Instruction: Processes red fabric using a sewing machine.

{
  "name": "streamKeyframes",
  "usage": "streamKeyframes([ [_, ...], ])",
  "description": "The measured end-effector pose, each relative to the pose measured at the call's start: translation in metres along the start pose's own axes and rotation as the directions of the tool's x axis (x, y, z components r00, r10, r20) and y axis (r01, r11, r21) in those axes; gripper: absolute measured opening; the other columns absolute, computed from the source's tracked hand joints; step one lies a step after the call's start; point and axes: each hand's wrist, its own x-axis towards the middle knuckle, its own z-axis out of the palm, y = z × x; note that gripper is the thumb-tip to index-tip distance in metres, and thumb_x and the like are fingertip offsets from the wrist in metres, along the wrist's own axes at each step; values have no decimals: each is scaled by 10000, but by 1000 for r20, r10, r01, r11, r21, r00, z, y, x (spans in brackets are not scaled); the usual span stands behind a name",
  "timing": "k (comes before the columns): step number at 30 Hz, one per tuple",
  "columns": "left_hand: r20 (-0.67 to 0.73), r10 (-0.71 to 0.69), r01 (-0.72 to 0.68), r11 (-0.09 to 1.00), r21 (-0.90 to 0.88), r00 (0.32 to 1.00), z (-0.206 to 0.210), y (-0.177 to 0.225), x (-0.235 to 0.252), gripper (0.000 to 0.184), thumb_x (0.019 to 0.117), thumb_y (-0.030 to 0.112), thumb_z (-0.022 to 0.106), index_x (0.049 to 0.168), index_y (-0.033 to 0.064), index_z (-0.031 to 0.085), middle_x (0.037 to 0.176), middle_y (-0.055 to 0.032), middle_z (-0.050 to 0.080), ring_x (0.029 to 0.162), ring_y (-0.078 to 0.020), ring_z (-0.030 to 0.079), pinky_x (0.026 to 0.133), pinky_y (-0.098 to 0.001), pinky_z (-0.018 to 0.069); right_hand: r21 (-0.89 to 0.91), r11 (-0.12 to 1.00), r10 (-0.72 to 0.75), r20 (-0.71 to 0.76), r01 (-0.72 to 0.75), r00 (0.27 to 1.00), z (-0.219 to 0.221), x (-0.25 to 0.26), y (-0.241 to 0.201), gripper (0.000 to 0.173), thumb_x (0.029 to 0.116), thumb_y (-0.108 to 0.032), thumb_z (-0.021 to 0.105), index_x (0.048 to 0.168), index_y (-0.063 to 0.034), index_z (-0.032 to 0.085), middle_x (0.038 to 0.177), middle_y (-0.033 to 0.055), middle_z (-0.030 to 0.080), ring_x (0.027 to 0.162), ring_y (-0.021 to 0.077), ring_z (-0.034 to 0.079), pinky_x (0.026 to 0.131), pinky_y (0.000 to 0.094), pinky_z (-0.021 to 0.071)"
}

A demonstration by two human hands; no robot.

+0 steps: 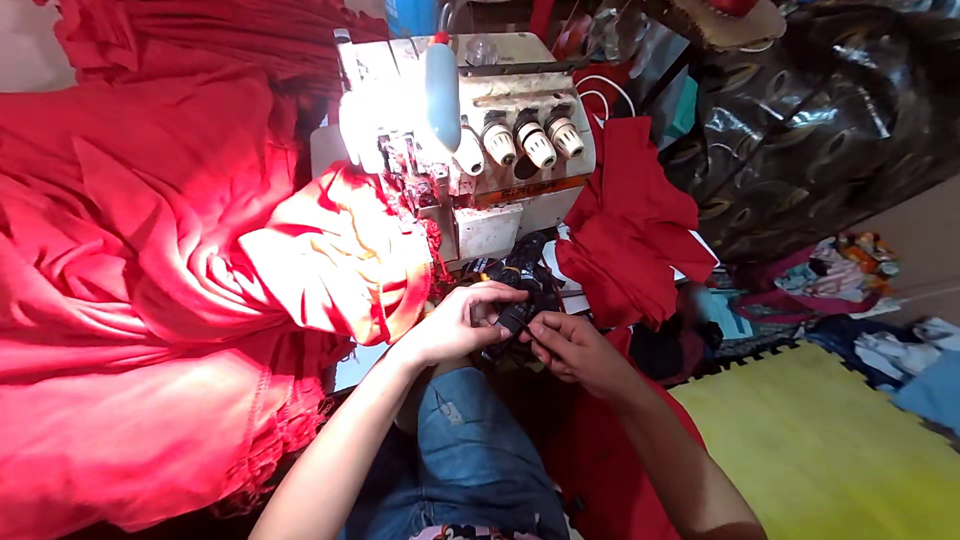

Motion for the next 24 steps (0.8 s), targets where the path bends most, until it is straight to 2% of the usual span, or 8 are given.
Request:
streamKeyframes([
  [6,13,10,-10,1000,23,1000,0,2,0,454,888,-16,672,1337,37,629,1323,-22,600,877,38,603,765,-127,516,-1,1000,8,10,-8,1000,2,3,-3,211,1088,-172,433,984,-94,600,663,-103,529,445,-56,371,412,106,311],
  [10,9,15,-16,999,39,1000,1,5,-1,442,892,-16,661,1329,32,630,1304,-17,605,818,49,577,721,-119,497,-11,1000,-1,2,1,1000,5,7,-6,213,1087,-169,438,948,-101,584,655,-103,524,444,-52,370,414,110,310],
  [14,5,18,-18,999,34,1000,0,4,-2,444,893,-19,666,1332,31,626,1326,-28,595,881,38,603,761,-126,514,-28,999,-19,-20,19,1000,6,7,-6,212,1080,-152,448,955,-89,607,649,-104,520,449,-55,377,416,109,311],
  [19,6,-4,4,999,48,1000,2,4,-2,467,886,-17,669,1347,38,619,1332,-26,590,871,45,593,750,-121,503,-31,999,-33,-29,32,999,4,6,-1,217,1081,-157,444,970,-83,614,648,-111,517,453,-58,377,417,107,306],
  [20,-14,-9,10,998,63,1000,1,3,-2,461,884,-10,674,1338,45,627,1323,-22,597,850,44,591,735,-123,503,-74,996,-50,-26,48,998,2,4,-1,218,1082,-166,444,1001,-68,621,662,-107,522,464,-59,381,427,108,311],
  [22,-78,-10,18,995,101,997,-1,4,-2,447,888,4,682,1329,62,641,1312,-18,607,825,31,587,718,-139,500,-268,952,-165,-49,147,985,-6,-2,0,245,1073,-190,461,1109,-21,635,733,-76,562,536,-51,438,487,123,363],
  [24,-139,-2,23,989,148,990,-4,4,-3,442,899,13,682,1334,77,644,1319,-19,607,813,18,605,715,-153,519,-552,803,-352,-133,226,927,-23,-10,1,310,1048,-222,514,1191,21,642,843,28,658,653,34,580,596,212,496],
])
